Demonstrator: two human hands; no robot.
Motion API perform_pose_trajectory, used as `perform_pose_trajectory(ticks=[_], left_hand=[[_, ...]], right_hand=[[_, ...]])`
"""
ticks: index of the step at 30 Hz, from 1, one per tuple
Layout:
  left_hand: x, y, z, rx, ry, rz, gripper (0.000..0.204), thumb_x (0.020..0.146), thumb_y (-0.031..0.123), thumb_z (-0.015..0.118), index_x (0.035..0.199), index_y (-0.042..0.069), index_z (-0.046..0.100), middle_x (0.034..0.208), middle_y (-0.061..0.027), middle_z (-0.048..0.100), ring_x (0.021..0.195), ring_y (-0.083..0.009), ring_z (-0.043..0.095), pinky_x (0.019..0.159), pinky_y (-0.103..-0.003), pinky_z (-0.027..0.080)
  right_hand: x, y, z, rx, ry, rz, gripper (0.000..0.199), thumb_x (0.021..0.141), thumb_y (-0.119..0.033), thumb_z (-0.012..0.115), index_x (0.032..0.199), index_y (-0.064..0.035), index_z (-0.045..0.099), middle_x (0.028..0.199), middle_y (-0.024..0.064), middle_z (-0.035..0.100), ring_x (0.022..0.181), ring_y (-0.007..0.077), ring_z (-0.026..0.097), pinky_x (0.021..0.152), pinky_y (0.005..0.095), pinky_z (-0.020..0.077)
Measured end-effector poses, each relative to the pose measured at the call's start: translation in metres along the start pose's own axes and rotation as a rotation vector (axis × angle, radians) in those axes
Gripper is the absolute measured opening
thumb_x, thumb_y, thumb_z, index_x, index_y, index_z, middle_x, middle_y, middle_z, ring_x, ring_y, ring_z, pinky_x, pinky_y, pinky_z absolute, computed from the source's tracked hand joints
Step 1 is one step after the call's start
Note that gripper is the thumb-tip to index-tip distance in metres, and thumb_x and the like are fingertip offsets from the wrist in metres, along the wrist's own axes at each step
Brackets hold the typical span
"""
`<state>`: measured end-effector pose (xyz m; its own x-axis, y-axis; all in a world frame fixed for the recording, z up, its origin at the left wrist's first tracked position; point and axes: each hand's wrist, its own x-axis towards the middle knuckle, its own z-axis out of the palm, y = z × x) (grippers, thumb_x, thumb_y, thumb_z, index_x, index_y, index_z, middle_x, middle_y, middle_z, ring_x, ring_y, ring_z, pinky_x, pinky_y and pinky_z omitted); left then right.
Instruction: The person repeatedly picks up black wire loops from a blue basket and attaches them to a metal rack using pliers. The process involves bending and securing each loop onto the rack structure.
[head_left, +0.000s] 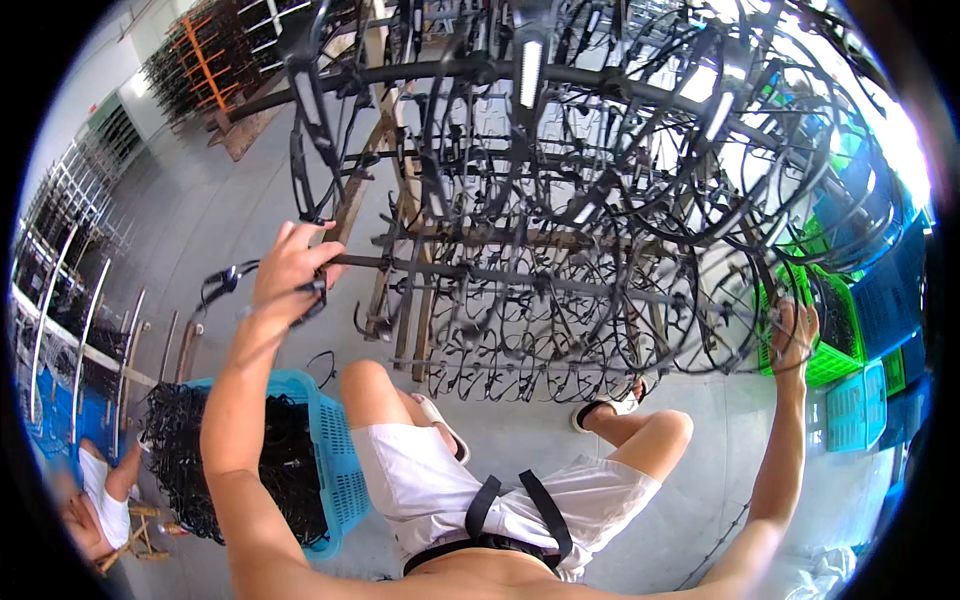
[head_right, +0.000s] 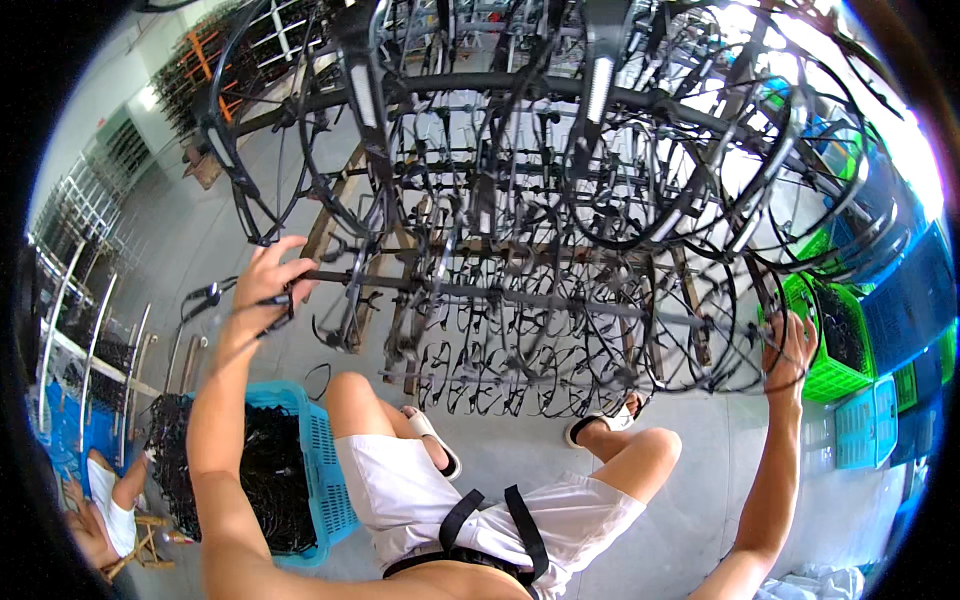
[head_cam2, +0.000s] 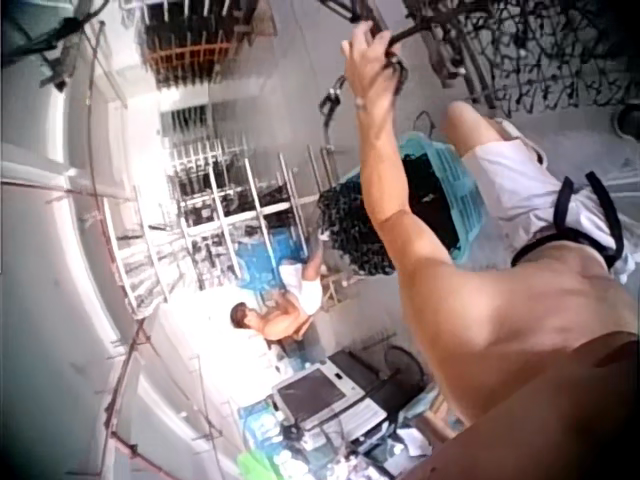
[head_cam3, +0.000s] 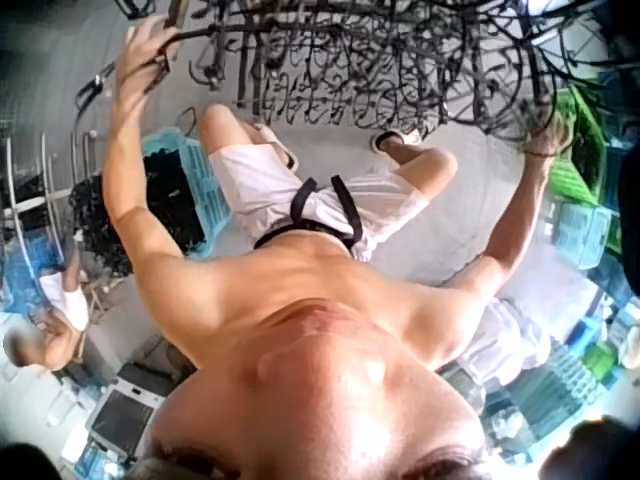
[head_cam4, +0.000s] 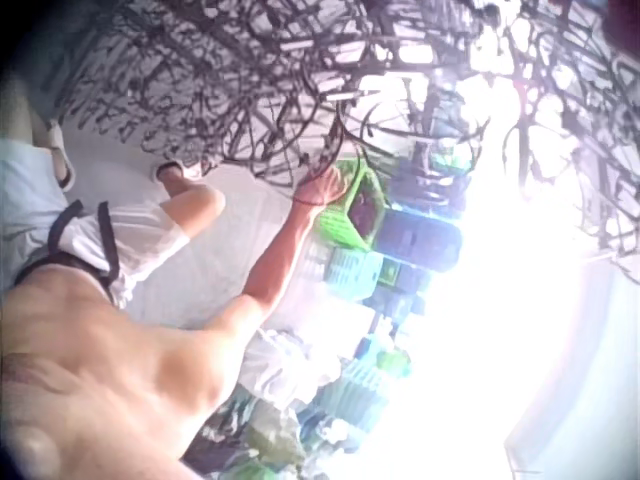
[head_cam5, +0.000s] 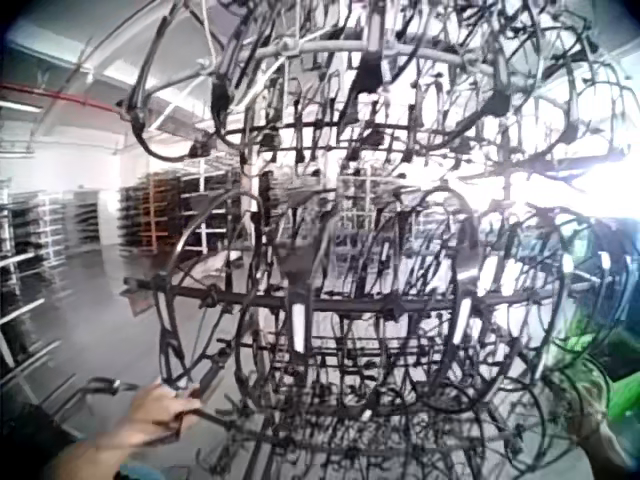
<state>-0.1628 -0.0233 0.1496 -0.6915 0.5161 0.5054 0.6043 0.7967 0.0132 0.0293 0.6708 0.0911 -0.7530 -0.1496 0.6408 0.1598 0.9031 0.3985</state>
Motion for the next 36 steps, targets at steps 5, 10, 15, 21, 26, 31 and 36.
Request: perform_pose_trajectory(ticks=[5,10,15,21,26,31,36], left_hand=[[0.042,-0.031,0.014,-0.084,-0.278,-0.105,0.02,0.074,0.017,0.071,0.089,0.005,0.068,0.108,-0.0087,0.059,0.104,-0.0276,0.055,0.085,-0.036,0.045],[0.056,-0.069,0.027,-0.138,-0.377,-0.075,0.026,0.072,0.024,0.075,0.087,0.005,0.066,0.099,-0.0067,0.061,0.095,-0.0288,0.056,0.083,-0.037,0.045],[0.069,-0.076,0.047,-0.249,-0.258,0.09,0.024,0.07,0.012,0.074,0.088,0.002,0.061,0.09,-0.0071,0.06,0.072,-0.0268,0.06,0.072,-0.036,0.048],[0.073,0.016,0.066,-0.407,-0.192,0.01,0.031,0.075,0.015,0.067,0.102,0.003,0.059,0.094,-0.0065,0.06,0.077,-0.0206,0.056,0.072,-0.032,0.044],[-0.012,0.131,0.121,-0.508,-0.242,0.033,0.031,0.082,0.017,0.06,0.109,0.003,0.056,0.093,-0.0048,0.059,0.072,-0.0163,0.052,0.065,-0.03,0.041],[-0.095,0.175,0.15,-0.491,-0.425,-0.149,0.032,0.087,0.019,0.054,0.115,0.004,0.054,0.093,-0.0035,0.058,0.067,-0.0128,0.049,0.06,-0.027,0.039],[-0.087,0.215,0.168,-0.461,-0.607,-0.215,0.035,0.095,0.022,0.045,0.124,0.005,0.051,0.092,-0.0015,0.057,0.061,-0.0077,0.043,0.053,-0.024,0.035]], right_hand=[[0.056,-0.003,0.003,-0.011,-0.113,0.059,0.025,0.079,-0.009,0.056,0.103,-0.0031,0.056,0.098,0.014,0.058,0.097,0.0331,0.055,0.089,0.0427,0.042],[0.104,-0.036,0.016,0.085,-0.359,0.124,0.022,0.087,-0.027,0.058,0.096,-0.0076,0.057,0.09,0.0126,0.058,0.091,0.0311,0.058,0.077,0.0406,0.0471],[0.097,-0.009,0.07,0.092,-0.421,0.207,0.019,0.087,-0.025,0.056,0.097,-0.0092,0.06,0.1,0.0118,0.061,0.09,0.0307,0.061,0.076,0.0409,0.0502],[0.024,-0.027,-0.014,-0.025,0.072,0.423,0.045,0.078,-0.02,0.067,0.12,-0.0117,0.053,0.118,0.0119,0.049,0.114,0.0275,0.046,0.096,0.0402,0.0383],[-0.268,-0.089,-0.063,0.485,0.108,1.225,0.024,0.086,-0.021,0.058,0.104,-0.0052,0.058,0.093,0.0135,0.058,0.09,0.0286,0.057,0.077,0.0365,0.0468],[-0.602,-0.211,-0.095,0.322,-0.832,2.282,0.035,0.074,-0.02,0.054,0.099,0.0017,0.065,0.109,0.0219,0.063,0.102,0.0353,0.06,0.085,0.0414,0.0474],[-0.718,-0.246,-0.196,-0.238,-0.905,2.785,0.057,0.08,-0.022,0.054,0.13,0.0013,0.039,0.132,0.0233,0.046,0.121,0.0357,0.048,0.1,0.0429,0.0393]])
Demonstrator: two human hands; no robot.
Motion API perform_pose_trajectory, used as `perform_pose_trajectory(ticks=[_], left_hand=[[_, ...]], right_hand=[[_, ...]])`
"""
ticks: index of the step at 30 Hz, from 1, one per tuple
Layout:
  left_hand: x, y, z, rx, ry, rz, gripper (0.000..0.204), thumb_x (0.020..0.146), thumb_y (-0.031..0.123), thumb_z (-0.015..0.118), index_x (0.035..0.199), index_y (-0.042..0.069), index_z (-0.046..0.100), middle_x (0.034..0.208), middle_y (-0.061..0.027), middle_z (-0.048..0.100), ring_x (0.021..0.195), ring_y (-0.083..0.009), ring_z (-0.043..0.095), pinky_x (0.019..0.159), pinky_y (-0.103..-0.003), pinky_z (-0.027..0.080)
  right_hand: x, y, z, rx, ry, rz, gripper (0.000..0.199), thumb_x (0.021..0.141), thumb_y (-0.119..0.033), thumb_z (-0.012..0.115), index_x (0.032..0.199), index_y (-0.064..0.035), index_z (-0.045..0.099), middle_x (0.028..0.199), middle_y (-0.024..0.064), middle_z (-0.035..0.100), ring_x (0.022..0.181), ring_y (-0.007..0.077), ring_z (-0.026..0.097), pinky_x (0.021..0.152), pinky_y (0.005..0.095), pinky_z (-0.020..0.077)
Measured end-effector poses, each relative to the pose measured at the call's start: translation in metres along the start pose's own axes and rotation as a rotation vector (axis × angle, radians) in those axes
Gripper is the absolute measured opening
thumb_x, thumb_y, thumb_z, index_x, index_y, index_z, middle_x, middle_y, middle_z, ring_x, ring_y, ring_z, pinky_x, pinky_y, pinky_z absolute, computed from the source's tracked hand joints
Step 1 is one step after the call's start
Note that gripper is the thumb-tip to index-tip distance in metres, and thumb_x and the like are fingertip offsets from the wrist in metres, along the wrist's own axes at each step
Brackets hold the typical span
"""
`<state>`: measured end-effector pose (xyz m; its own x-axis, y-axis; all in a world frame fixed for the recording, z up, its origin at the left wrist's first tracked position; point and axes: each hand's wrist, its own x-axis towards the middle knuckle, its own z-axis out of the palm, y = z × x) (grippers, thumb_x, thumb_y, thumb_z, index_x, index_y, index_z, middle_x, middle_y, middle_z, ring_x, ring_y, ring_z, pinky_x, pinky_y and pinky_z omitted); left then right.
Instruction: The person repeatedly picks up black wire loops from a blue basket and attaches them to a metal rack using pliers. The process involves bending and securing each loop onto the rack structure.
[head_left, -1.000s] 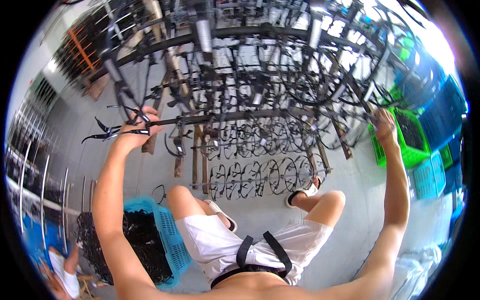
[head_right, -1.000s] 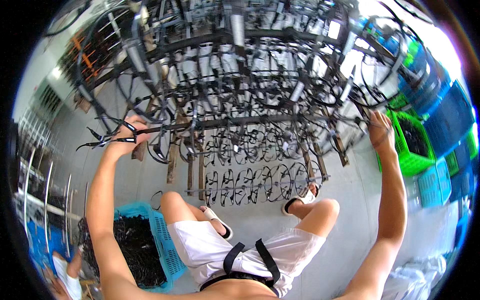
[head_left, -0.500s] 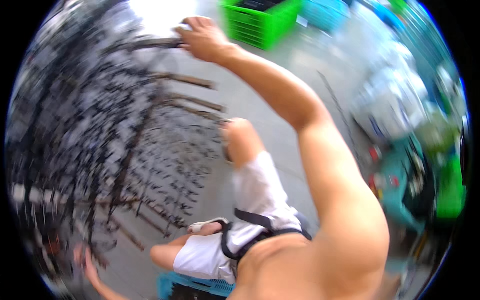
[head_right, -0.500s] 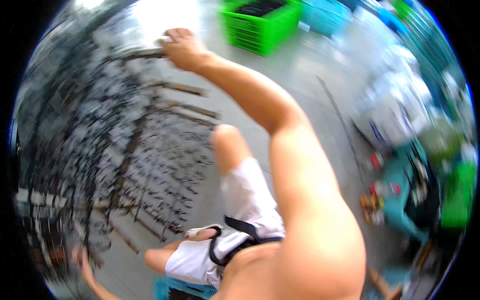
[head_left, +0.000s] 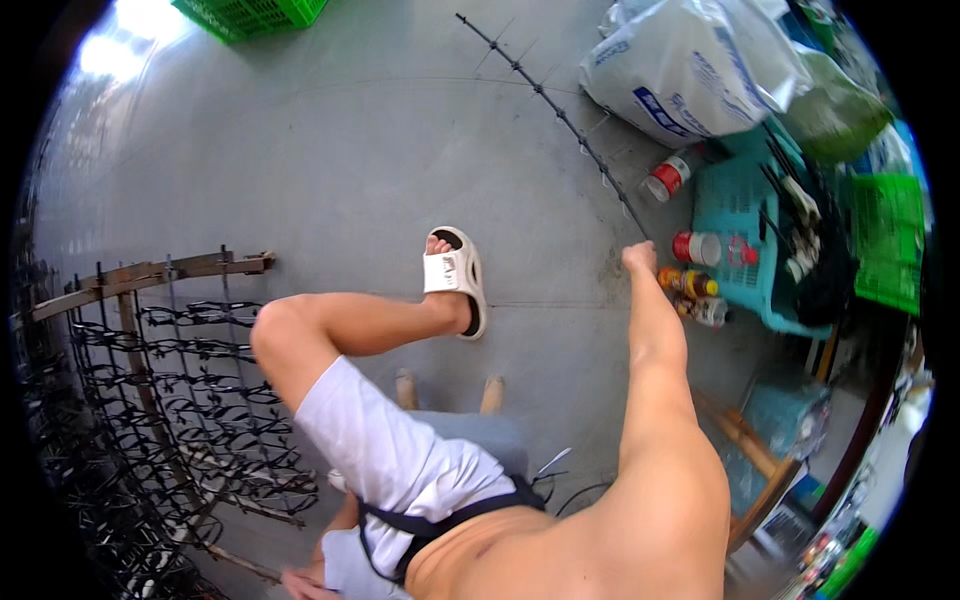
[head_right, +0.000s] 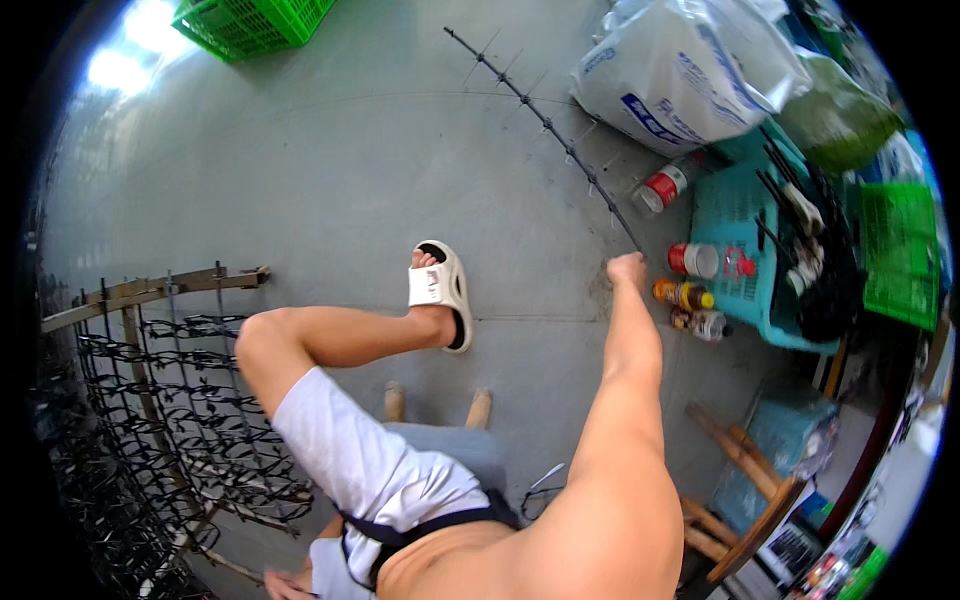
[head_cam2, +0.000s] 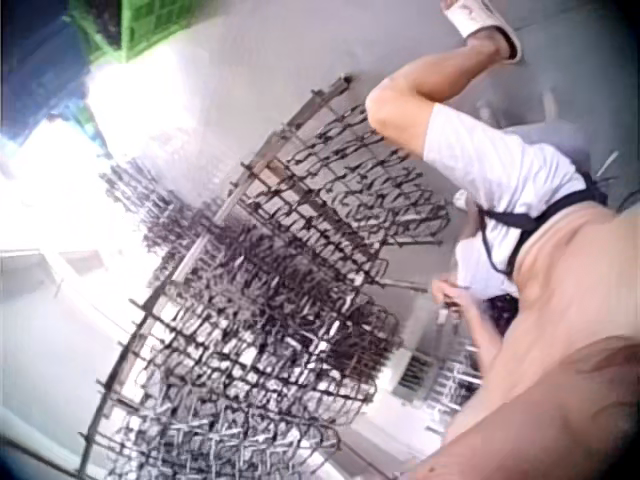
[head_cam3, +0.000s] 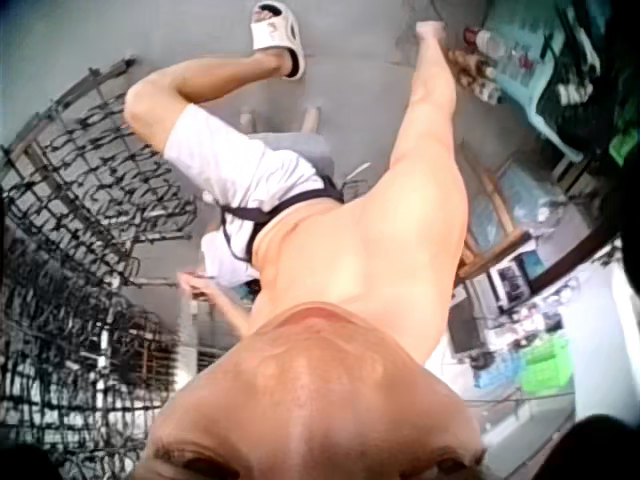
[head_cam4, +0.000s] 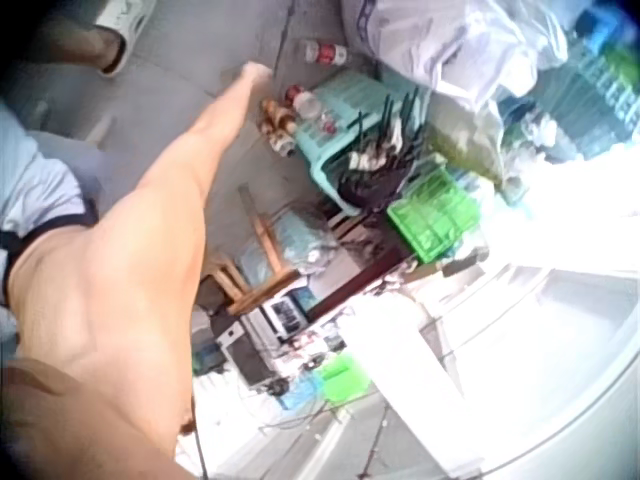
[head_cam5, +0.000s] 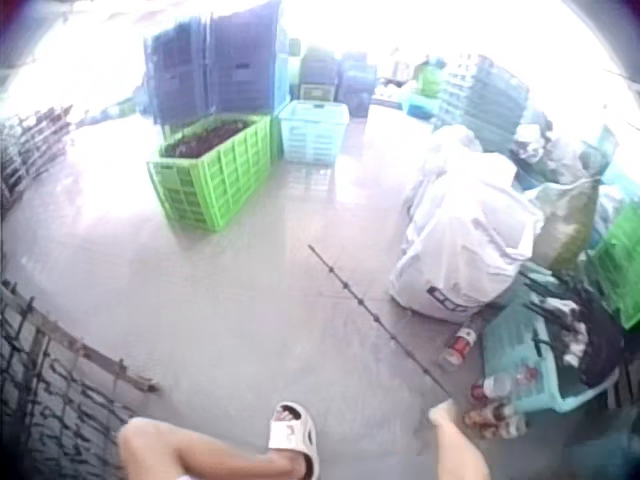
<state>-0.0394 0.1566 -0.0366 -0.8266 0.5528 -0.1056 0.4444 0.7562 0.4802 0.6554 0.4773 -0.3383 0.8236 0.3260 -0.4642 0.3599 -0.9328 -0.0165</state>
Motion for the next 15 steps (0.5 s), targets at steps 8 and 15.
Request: perform_pose_trajectory(ticks=[8,15], left_hand=[[0.049,0.102,0.021,0.264,-0.355,0.526,0.028,0.088,0.008,0.056,0.115,0.003,0.058,0.084,-0.0029,0.06,0.069,-0.0092,0.054,0.06,-0.023,0.044],[0.118,0.192,0.021,0.141,-0.341,0.906,0.025,0.085,-0.003,0.057,0.11,0.002,0.06,0.077,-0.002,0.056,0.064,-0.0076,0.049,0.058,-0.021,0.04]], right_hand=[[0.089,-0.022,0.052,-0.326,0.16,-0.519,0.092,0.073,-0.047,0.072,0.136,0.006,0.032,0.133,0.0245,0.046,0.123,0.0334,0.046,0.101,0.0403,0.0369],[-0.037,-0.049,0.111,0.047,0.056,-0.511,0.041,0.089,-0.042,0.051,0.097,-0.0025,0.059,0.095,0.0196,0.065,0.094,0.0404,0.06,0.077,0.048,0.0459]])
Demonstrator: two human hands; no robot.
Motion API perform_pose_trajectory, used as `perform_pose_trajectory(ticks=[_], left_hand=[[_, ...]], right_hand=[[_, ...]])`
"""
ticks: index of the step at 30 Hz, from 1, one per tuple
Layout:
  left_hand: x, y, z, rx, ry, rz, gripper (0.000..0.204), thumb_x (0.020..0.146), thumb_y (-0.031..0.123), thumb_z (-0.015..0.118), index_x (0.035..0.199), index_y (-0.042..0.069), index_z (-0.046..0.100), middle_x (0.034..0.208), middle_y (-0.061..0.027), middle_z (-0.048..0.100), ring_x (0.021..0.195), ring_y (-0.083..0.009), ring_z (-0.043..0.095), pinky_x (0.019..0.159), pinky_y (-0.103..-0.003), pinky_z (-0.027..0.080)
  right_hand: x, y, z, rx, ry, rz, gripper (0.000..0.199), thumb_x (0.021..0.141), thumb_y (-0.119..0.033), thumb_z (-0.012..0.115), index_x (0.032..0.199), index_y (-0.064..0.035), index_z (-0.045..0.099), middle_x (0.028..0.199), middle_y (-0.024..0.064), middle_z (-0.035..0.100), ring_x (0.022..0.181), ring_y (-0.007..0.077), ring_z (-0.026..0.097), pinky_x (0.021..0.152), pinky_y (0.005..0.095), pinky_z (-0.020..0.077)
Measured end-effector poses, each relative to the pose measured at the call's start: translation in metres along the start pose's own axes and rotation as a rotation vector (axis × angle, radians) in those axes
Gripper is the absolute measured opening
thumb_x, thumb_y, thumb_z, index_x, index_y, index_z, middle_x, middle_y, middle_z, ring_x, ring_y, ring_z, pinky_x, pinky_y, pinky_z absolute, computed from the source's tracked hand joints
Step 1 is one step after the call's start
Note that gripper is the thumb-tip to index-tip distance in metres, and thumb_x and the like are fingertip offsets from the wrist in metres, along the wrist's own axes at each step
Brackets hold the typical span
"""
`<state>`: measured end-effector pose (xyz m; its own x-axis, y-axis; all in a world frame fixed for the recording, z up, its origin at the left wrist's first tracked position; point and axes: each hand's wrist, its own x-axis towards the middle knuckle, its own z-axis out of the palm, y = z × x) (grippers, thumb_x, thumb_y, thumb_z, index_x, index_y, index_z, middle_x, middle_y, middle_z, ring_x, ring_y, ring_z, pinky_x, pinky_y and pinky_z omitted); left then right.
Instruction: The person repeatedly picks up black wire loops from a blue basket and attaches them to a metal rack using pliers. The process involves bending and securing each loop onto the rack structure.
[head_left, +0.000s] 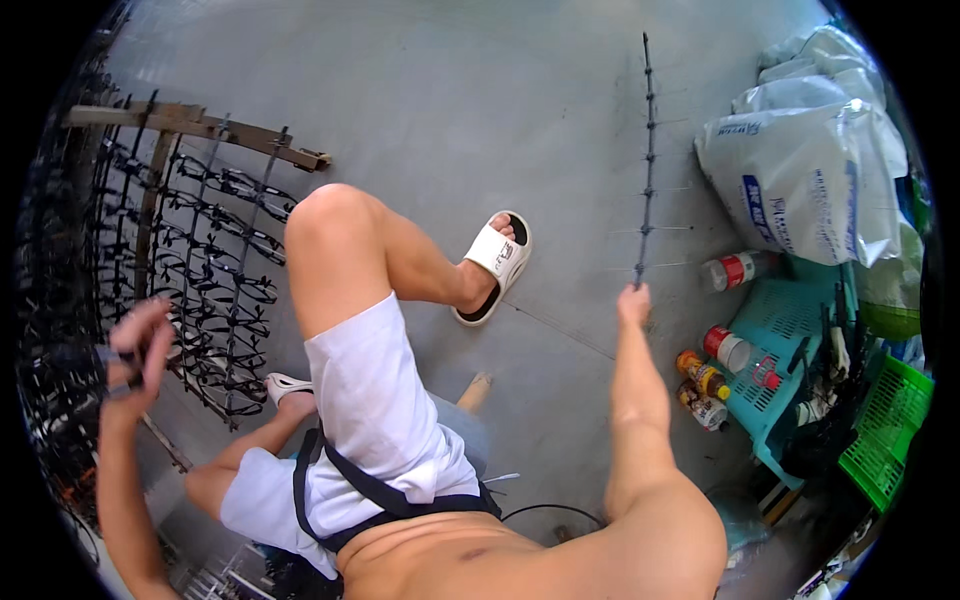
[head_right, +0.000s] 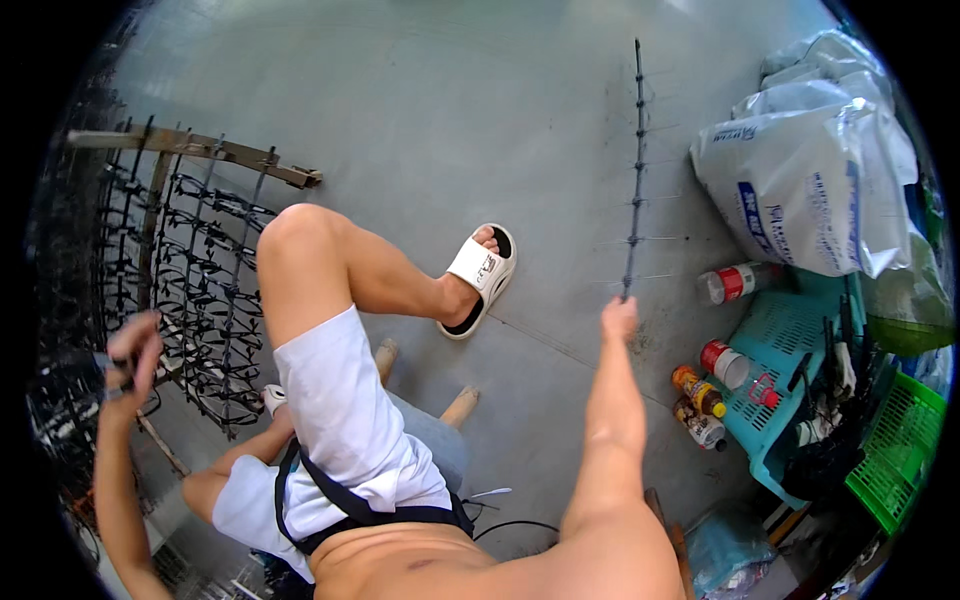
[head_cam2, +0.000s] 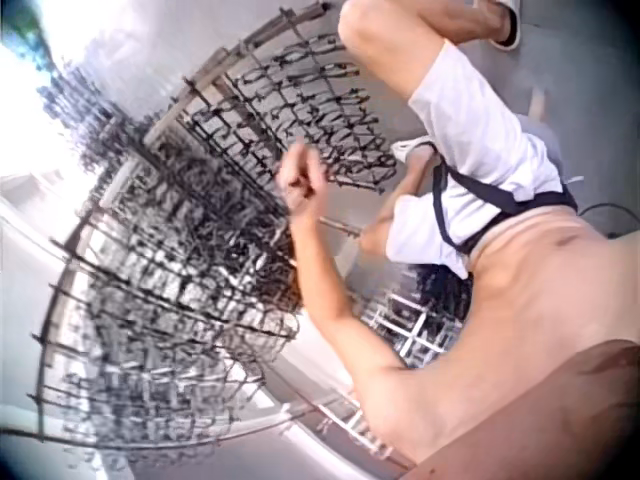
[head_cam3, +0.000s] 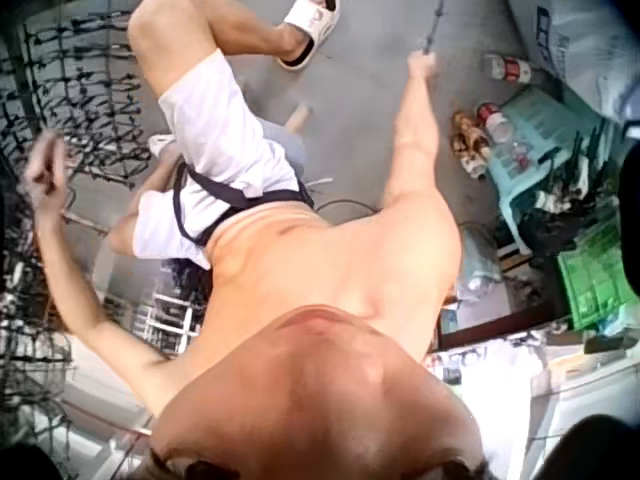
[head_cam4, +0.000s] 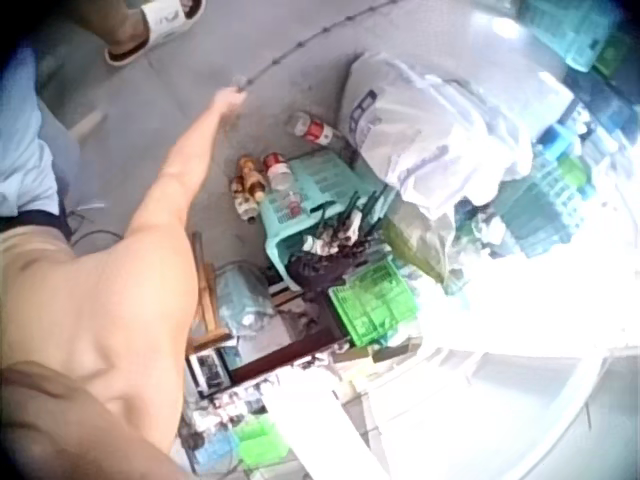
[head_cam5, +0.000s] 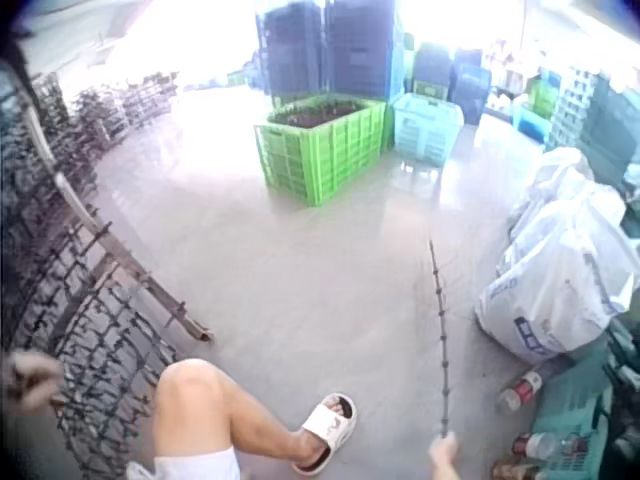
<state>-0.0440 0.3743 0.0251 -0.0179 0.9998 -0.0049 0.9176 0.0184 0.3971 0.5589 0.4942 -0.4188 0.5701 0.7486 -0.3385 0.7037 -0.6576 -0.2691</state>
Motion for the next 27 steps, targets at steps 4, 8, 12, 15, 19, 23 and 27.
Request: perform_pose_trajectory(ticks=[4,8,12,15,19,23,27], left_hand=[[0.052,0.023,-0.017,-0.082,-0.023,0.015,0.024,0.086,0.002,0.058,0.11,0.0,0.059,0.077,0.0018,0.052,0.067,-0.005,0.045,0.06,-0.019,0.039],[0.031,0.068,-0.013,-0.32,0.115,0.079,0.022,0.085,0.005,0.06,0.106,-0.001,0.06,0.077,-0.0003,0.056,0.068,-0.0052,0.049,0.06,-0.019,0.041],[0.016,0.06,0.021,-0.563,0.182,0.036,0.019,0.087,0.01,0.059,0.104,0.002,0.062,0.08,-0.0039,0.063,0.073,-0.0073,0.056,0.065,-0.024,0.045],[0.012,0.049,0.052,-0.751,0.222,-0.163,0.025,0.092,0.02,0.053,0.108,0.002,0.06,0.082,-0.0047,0.063,0.064,-0.0063,0.052,0.054,-0.021,0.04],[0.005,0.034,0.061,-1.117,0.132,-0.479,0.039,0.093,0.035,0.051,0.111,0.001,0.059,0.092,-0.0099,0.063,0.058,-0.0065,0.048,0.048,-0.022,0.036],[-0.023,0.014,0.063,-1.505,0.227,-0.511,0.059,0.093,0.046,0.049,0.121,-0.006,0.048,0.106,-0.0124,0.062,0.057,-0.0075,0.047,0.049,-0.023,0.037],[-0.096,-0.029,0.072,-1.722,0.418,-0.664,0.043,0.09,0.042,0.057,0.096,0.0,0.062,0.084,-0.0096,0.066,0.054,-0.0084,0.047,0.046,-0.023,0.036]], right_hand=[[-0.037,-0.062,-0.064,0.035,0.155,-0.015,0.044,0.088,-0.045,0.05,0.092,-0.0038,0.065,0.091,0.0219,0.065,0.09,0.0421,0.061,0.076,0.0487,0.0466],[-0.045,-0.044,-0.16,0.023,0.107,-0.273,0.05,0.083,-0.048,0.054,0.083,-0.0002,0.067,0.084,0.0232,0.065,0.086,0.0394,0.063,0.075,0.0448,0.0477],[-0.079,0.011,-0.279,-0.108,0.1,-0.529,0.045,0.076,-0.044,0.057,0.08,-0.0008,0.066,0.079,0.0247,0.062,0.078,0.0411,0.06,0.071,0.0473,0.0455],[-0.113,0.043,-0.36,-0.223,0.211,-0.658,0.038,0.071,-0.037,0.062,0.069,0.0009,0.061,0.064,0.0222,0.055,0.061,0.0383,0.054,0.056,0.0433,0.0416],[-0.145,0.046,-0.456,-0.297,0.245,-0.822,0.032,0.064,-0.027,0.068,0.061,0.0028,0.055,0.051,0.0183,0.047,0.044,0.0296,0.047,0.046,0.0405,0.0325],[-0.19,0.003,-0.508,-0.326,0.421,-1.019,0.028,0.059,-0.019,0.069,0.055,0.0013,0.051,0.049,0.0159,0.042,0.046,0.0262,0.042,0.05,0.0404,0.0315],[-0.204,-0.062,-0.514,-0.382,0.524,-1.247,0.019,0.058,-0.014,0.067,0.057,-0.004,0.052,0.055,0.0114,0.049,0.061,0.0303,0.047,0.06,0.0406,0.0334]])
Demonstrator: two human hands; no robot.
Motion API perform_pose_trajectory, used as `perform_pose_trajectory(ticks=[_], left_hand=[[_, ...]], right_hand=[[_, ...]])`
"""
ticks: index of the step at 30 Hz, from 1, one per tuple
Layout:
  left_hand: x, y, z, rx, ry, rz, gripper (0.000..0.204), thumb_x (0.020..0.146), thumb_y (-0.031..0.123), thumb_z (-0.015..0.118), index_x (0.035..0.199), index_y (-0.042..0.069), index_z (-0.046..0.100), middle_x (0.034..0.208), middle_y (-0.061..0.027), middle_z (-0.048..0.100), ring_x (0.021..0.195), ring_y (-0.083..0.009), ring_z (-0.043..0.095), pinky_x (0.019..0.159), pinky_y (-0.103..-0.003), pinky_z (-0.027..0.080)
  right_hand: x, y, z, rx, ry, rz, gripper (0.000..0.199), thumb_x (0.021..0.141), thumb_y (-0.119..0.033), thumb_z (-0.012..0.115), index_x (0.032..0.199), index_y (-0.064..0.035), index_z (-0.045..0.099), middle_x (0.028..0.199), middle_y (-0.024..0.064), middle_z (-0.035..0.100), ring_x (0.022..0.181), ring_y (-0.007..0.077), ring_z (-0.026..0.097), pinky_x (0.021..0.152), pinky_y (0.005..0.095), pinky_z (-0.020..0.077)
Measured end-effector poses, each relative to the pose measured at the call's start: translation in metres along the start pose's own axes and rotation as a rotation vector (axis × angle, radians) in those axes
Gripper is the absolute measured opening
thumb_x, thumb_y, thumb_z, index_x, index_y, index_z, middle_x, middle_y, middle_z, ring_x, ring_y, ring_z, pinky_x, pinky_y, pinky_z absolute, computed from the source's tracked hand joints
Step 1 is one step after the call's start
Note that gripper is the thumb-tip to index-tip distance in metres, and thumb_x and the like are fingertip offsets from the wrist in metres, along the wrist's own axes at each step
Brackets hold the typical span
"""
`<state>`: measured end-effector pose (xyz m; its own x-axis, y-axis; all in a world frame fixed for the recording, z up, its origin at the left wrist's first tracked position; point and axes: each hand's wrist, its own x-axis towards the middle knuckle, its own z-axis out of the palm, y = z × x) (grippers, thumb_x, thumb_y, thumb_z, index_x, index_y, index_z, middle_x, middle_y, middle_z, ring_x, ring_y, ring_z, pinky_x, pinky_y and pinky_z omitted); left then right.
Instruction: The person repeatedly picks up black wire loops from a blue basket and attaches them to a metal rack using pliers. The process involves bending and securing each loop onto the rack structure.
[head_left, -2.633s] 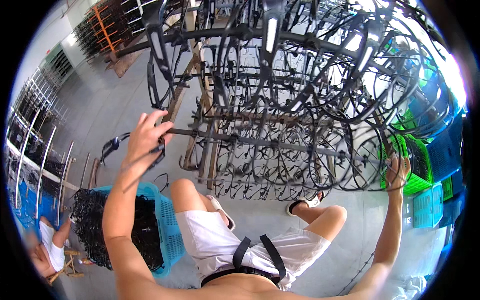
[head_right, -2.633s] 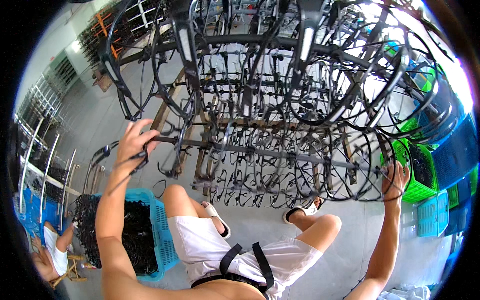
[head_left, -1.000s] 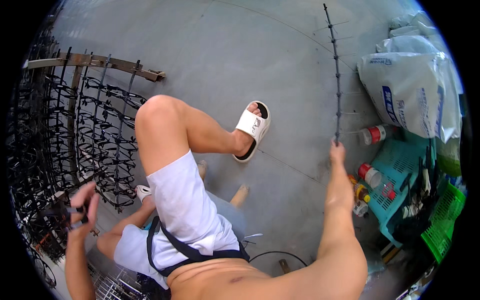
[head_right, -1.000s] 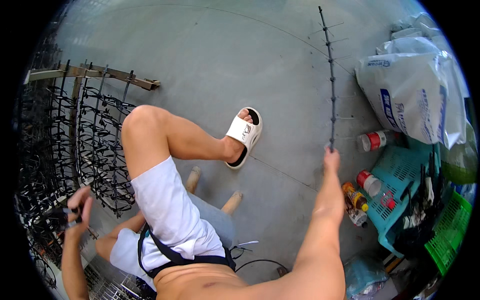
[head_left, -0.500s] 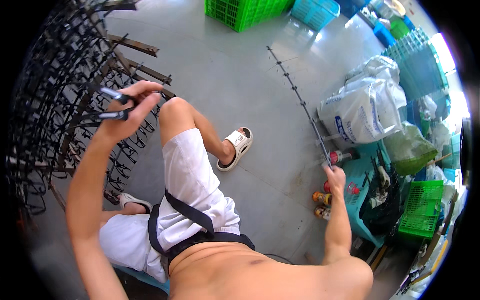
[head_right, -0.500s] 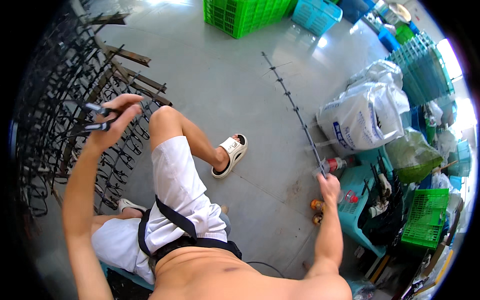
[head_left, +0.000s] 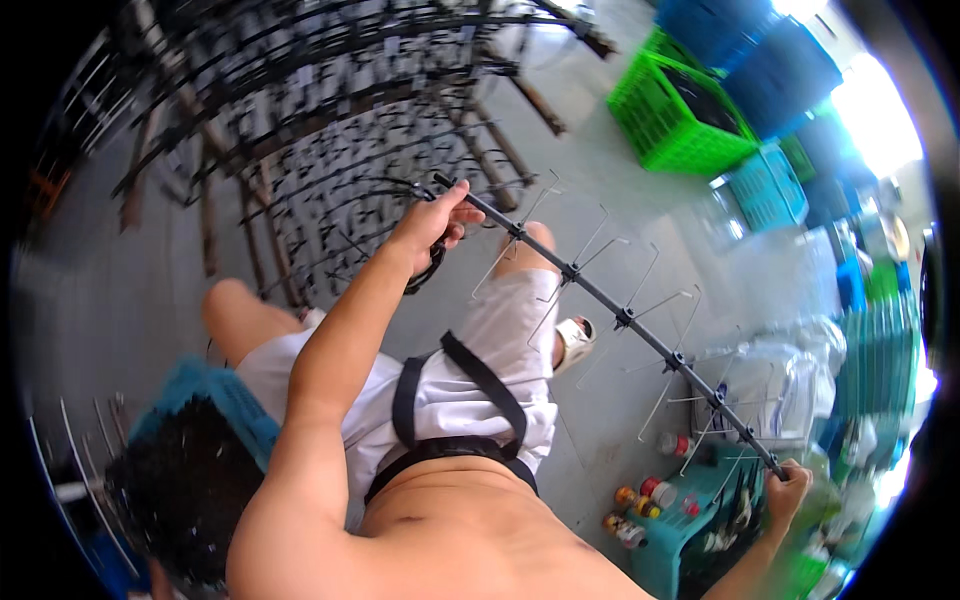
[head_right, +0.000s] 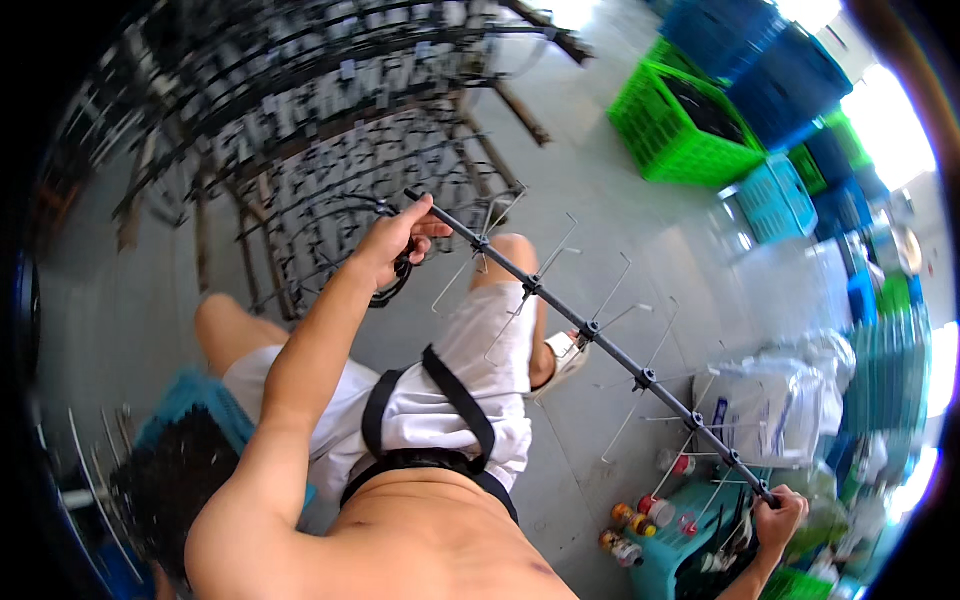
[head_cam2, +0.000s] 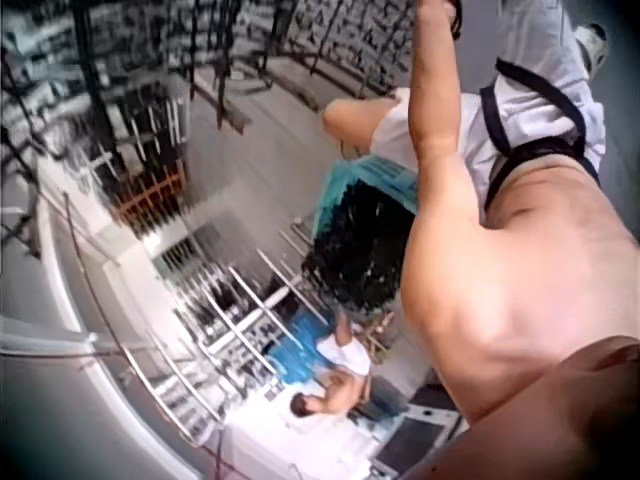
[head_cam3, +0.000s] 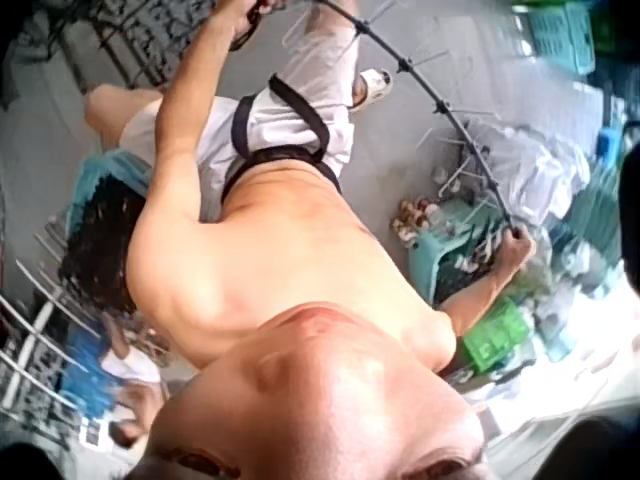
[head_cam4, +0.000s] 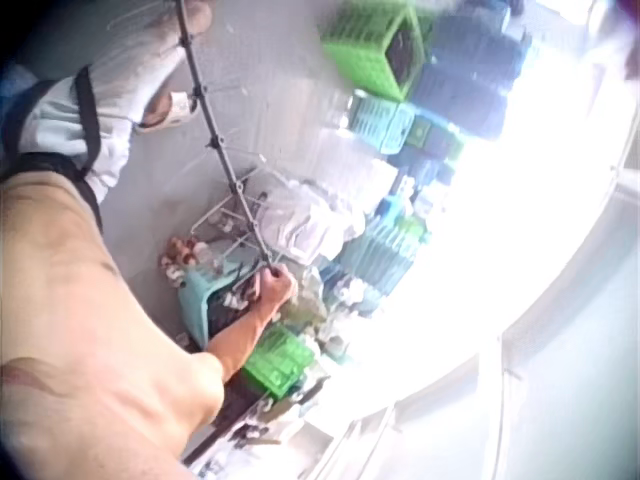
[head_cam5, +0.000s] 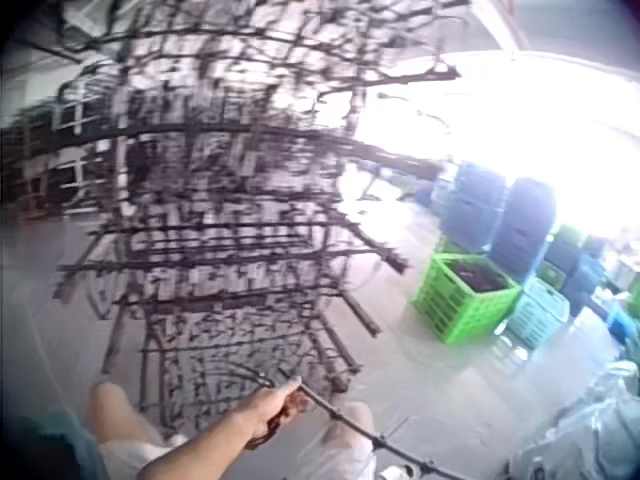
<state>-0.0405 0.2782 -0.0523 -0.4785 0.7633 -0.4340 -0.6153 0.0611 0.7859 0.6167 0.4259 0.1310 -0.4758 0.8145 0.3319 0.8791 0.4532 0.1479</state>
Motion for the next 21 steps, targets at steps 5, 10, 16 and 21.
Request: perform_pose_trajectory(ticks=[5,10,16,21], left_hand=[[-0.068,0.007,-0.092,-0.28,0.268,0.219,0.028,0.088,0.03,0.063,0.089,0.003,0.064,0.078,-0.0085,0.066,0.054,-0.0086,0.049,0.045,-0.023,0.036],[-0.12,0.006,-0.148,-0.53,0.355,0.435,0.026,0.092,0.026,0.057,0.105,0.004,0.063,0.087,-0.0049,0.065,0.059,-0.0097,0.053,0.053,-0.024,0.044],[-0.125,0.029,-0.213,-0.816,0.646,0.667,0.019,0.096,0.02,0.049,0.098,0.005,0.06,0.082,-0.006,0.062,0.061,-0.0115,0.049,0.055,-0.025,0.045],[-0.116,0.031,-0.242,-0.748,0.773,0.595,0.019,0.097,0.019,0.047,0.101,0.005,0.059,0.084,-0.0069,0.063,0.058,-0.0117,0.05,0.052,-0.024,0.044]], right_hand=[[0.121,-0.071,0.025,0.207,0.094,-0.401,0.022,0.061,-0.007,0.07,0.066,-0.0035,0.049,0.058,0.0068,0.043,0.057,0.023,0.044,0.053,0.0343,0.0345],[0.229,-0.159,0.109,0.59,-0.051,-0.417,0.011,0.072,-0.001,0.063,0.08,-0.0029,0.055,0.072,0.0086,0.049,0.067,0.021,0.049,0.057,0.0298,0.0395],[0.328,-0.333,0.151,0.443,-0.043,-0.907,0.014,0.082,-0.011,0.06,0.093,-0.0024,0.062,0.081,0.0124,0.058,0.079,0.0304,0.054,0.074,0.0385,0.0393],[0.372,-0.405,0.194,0.465,-0.212,-0.868,0.016,0.079,-0.013,0.063,0.091,-0.0025,0.062,0.077,0.0109,0.059,0.079,0.0296,0.055,0.078,0.0384,0.0386]])
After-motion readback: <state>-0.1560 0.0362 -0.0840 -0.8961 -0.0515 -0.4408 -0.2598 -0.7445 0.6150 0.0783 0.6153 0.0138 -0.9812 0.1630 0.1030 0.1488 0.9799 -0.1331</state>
